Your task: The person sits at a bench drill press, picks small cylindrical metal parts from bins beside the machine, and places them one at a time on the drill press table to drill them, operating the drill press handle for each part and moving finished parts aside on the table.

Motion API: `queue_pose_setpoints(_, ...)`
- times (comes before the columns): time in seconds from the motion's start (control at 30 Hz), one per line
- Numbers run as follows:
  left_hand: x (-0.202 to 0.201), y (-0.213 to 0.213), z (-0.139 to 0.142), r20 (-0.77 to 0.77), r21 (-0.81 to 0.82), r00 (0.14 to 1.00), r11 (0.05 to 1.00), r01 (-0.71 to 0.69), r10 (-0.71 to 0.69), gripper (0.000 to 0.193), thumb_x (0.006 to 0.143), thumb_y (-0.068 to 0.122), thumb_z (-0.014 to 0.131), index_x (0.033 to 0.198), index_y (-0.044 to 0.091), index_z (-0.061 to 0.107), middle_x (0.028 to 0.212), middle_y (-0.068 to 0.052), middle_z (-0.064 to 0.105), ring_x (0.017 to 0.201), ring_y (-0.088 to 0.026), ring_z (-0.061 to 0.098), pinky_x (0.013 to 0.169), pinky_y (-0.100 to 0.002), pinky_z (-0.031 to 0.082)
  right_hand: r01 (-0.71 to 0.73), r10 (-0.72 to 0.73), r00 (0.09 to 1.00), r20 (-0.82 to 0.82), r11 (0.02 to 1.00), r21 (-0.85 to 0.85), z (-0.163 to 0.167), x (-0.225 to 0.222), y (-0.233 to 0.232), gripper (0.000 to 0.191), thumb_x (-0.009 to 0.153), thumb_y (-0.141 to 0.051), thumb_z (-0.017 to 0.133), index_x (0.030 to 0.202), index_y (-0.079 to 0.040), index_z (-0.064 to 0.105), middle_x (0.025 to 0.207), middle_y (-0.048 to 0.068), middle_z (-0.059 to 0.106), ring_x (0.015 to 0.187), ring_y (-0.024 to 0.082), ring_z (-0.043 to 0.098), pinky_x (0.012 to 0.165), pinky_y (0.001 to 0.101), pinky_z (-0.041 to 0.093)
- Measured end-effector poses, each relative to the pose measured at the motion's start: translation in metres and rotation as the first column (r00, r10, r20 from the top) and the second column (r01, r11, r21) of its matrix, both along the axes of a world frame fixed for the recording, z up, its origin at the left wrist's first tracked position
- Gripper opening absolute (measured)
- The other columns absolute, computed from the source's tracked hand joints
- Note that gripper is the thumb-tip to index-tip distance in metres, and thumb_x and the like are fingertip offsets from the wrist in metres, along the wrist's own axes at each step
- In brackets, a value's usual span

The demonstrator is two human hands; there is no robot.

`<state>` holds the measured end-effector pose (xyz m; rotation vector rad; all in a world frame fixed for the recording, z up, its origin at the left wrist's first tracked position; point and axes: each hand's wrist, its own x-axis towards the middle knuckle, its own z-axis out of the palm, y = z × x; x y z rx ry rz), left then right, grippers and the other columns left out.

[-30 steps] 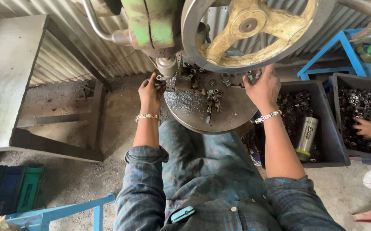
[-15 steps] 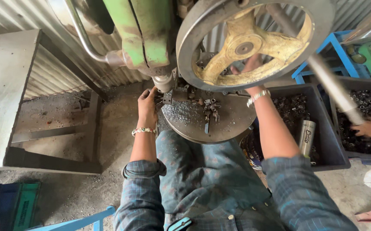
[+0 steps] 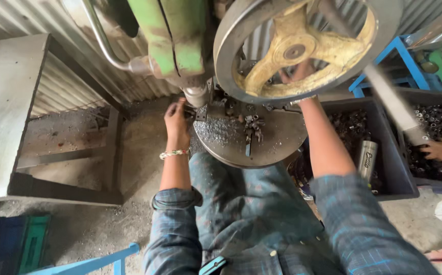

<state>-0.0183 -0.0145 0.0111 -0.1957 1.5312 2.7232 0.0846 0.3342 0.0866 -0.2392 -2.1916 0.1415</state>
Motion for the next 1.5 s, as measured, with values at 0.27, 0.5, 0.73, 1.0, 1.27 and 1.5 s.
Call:
queue_pose_setpoints(0.27,0.031,-0.089,-0.018,-0.023,0.360,0.940,0.880,-0.311,0.341,0.019,0.091,0.020,0.061,0.079,0.008,0.053,0.068,-0.006,0.053,0.062,-0.023,0.064,0.057,-0.037,0.057,-0.067,0.099,0.991,0.095,0.955,-0.290,-0.051,0.098,-0.007,0.072,0.090,-0.025,0.088,0.134,0.007,0.041,0.085,0.007,0.061,0.076,0.032,0.065,0.071,0.0458,0.051)
queue_pose_setpoints(0.5,0.131,0.020,-0.035,-0.055,-0.454,0.938,0.846,0.281,-0.341,0.017,0.092,0.023,0.069,0.101,0.009,0.070,0.080,-0.002,0.067,0.064,-0.017,0.059,0.055,-0.031,0.045,-0.023,0.048,0.995,0.087,0.963,-0.269,-0.054,0.090,-0.007,0.082,0.087,-0.022,0.088,0.142,0.010,0.036,0.084,0.008,0.062,0.077,0.033,0.065,0.071,0.0463,0.051)
queue_pose_setpoints(0.73,0.161,0.126,-0.036,-0.215,-0.969,0.846,-0.004,-0.249,-0.488,0.050,0.082,0.046,0.078,0.100,0.000,0.067,0.078,-0.018,0.073,0.070,-0.039,0.071,0.060,-0.048,0.055,-0.079,0.099,0.993,0.056,0.954,-0.289,-0.057,0.093,-0.004,0.078,0.090,-0.020,0.086,0.142,0.006,0.034,0.085,0.007,0.061,0.078,0.031,0.065,0.070,0.0456,0.051)
queue_pose_setpoints(1.0,0.142,0.163,-0.069,-0.181,-0.964,0.821,-0.070,-0.258,-0.541,0.025,0.101,0.026,0.064,0.085,0.010,0.074,0.083,-0.016,0.074,0.076,-0.035,0.073,0.067,-0.046,0.059,-0.085,0.102,0.994,0.050,0.961,-0.264,-0.054,0.093,-0.004,0.063,0.088,-0.019,0.086,0.127,0.001,0.040,0.082,0.007,0.059,0.074,0.030,0.064,0.067,0.0447,0.051)
queue_pose_setpoints(1.27,0.135,0.085,-0.038,0.274,-0.402,0.763,0.651,0.644,-0.585,0.030,0.097,0.036,0.077,0.104,0.007,0.074,0.075,-0.005,0.066,0.062,-0.016,0.059,0.053,-0.029,0.044,-0.091,0.110,0.992,0.056,0.956,-0.279,-0.049,0.095,-0.003,0.056,0.091,-0.020,0.085,0.121,-0.001,0.041,0.081,0.005,0.060,0.074,0.028,0.065,0.068,0.0435,0.052)
queue_pose_setpoints(1.5,0.127,0.002,-0.047,0.270,0.322,0.799,0.832,0.452,-0.538,0.019,0.100,0.021,0.066,0.107,0.004,0.064,0.088,-0.009,0.068,0.071,-0.020,0.067,0.053,-0.027,0.050,-0.068,0.089,0.994,0.057,0.951,-0.302,-0.041,0.098,-0.012,0.067,0.088,-0.017,0.085,0.131,0.005,0.039,0.080,0.006,0.060,0.072,0.030,0.064,0.066,0.0455,0.050)
